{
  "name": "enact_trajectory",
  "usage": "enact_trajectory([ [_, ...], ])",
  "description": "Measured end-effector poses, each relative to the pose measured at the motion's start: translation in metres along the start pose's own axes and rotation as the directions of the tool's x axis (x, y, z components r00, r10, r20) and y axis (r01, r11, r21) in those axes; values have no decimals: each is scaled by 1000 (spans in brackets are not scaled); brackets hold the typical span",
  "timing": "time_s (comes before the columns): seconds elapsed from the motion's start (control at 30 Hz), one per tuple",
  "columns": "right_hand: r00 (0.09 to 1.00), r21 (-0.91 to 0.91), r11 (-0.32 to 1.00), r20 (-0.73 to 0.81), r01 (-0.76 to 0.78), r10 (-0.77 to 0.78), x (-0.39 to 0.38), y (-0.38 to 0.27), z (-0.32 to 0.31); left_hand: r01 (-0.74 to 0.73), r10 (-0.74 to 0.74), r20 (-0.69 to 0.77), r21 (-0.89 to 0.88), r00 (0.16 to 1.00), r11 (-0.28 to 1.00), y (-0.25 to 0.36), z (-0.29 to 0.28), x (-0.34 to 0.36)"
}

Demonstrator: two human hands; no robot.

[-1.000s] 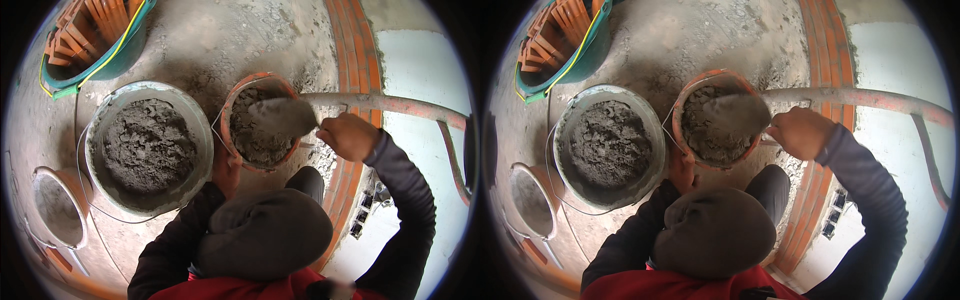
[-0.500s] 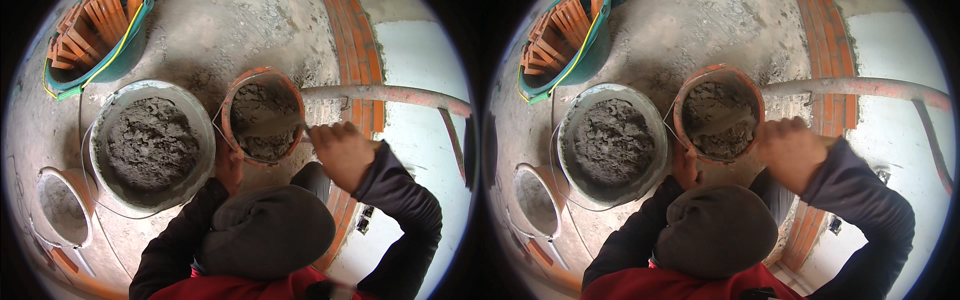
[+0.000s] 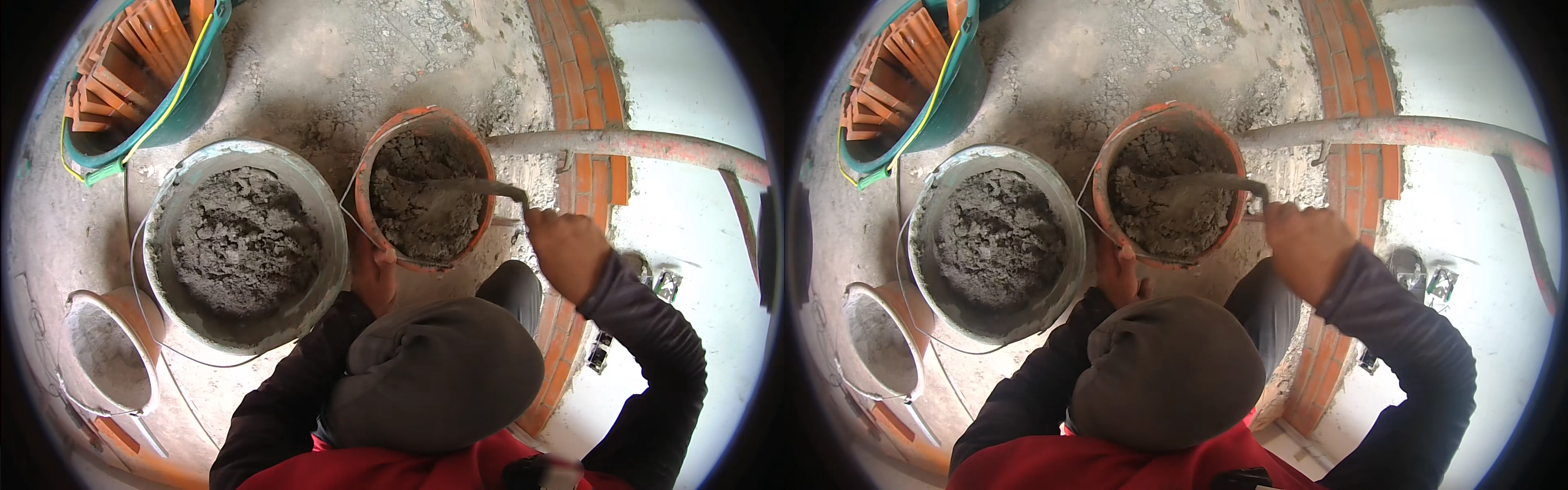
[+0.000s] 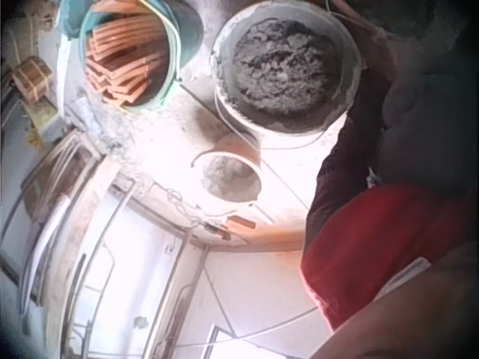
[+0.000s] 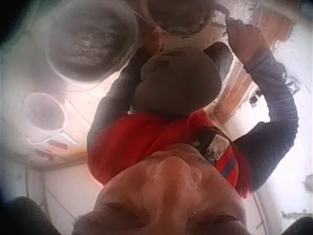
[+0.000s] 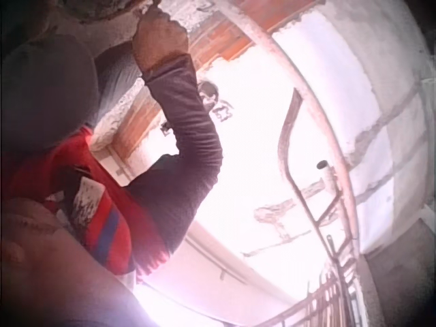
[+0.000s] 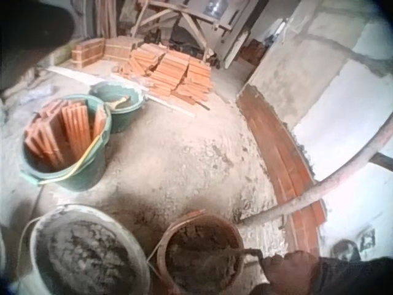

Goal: The person prepares mortar in a bucket with a trowel, picks up a decorative brick tile, applies mortar to the back of it, and then presses it onto a wall, securing it with a hammer.

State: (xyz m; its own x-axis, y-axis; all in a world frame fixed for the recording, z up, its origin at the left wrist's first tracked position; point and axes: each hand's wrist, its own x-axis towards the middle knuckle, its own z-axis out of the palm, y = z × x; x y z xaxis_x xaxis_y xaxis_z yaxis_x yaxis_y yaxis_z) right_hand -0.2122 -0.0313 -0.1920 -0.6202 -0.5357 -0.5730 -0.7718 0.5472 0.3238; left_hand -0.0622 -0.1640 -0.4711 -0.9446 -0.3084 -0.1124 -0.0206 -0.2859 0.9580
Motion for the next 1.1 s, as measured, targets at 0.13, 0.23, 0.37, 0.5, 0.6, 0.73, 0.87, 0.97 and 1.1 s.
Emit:
enact_trajectory([
  [0.13, 995, 497, 867, 97, -23, -29, 14, 20, -5, -183, 193, -105, 96, 976, 978, 1, 6, 7],
  [0.23, 936, 665, 720, 347, -198, -63, 29, 4, 13, -127, 131, -52, 74, 990, 989, -10, 2, -2],
  [0.37, 958, 410, 911, 237, 53, -163, 17, 56, 25, -99, 96, -88, -36, 992, 994, 0, 5, 0],
  [0.5, 947, 359, 896, 275, -263, 168, 3, 71, 7, -14, 15, -15, 80, 1000, 997, 9, -5, -2],
  [0.6, 982, 479, 877, 153, 25, -111, 3, 66, 69, -57, 60, -24, 123, 998, 991, 2, 0, -2],
  [0.73, 983, 725, 688, 140, -19, -120, 45, 21, 83, -193, 195, 23, 282, 981, 940, -6, -4, -6],
  [0.87, 887, 842, 378, 450, -385, -98, 70, -3, 77, -113, 107, 35, 291, 994, 950, 10, -2, -4],
  [0.97, 872, 871, 245, 467, -426, -145, 74, -8, 84, -179, 168, 61, 376, 984, 909, 9, -2, -4],
  [1.1, 903, 899, 185, 418, -396, -100, 56, -3, 89, -54, 43, 57, 219, 997, 974, 16, -5, -2],
])
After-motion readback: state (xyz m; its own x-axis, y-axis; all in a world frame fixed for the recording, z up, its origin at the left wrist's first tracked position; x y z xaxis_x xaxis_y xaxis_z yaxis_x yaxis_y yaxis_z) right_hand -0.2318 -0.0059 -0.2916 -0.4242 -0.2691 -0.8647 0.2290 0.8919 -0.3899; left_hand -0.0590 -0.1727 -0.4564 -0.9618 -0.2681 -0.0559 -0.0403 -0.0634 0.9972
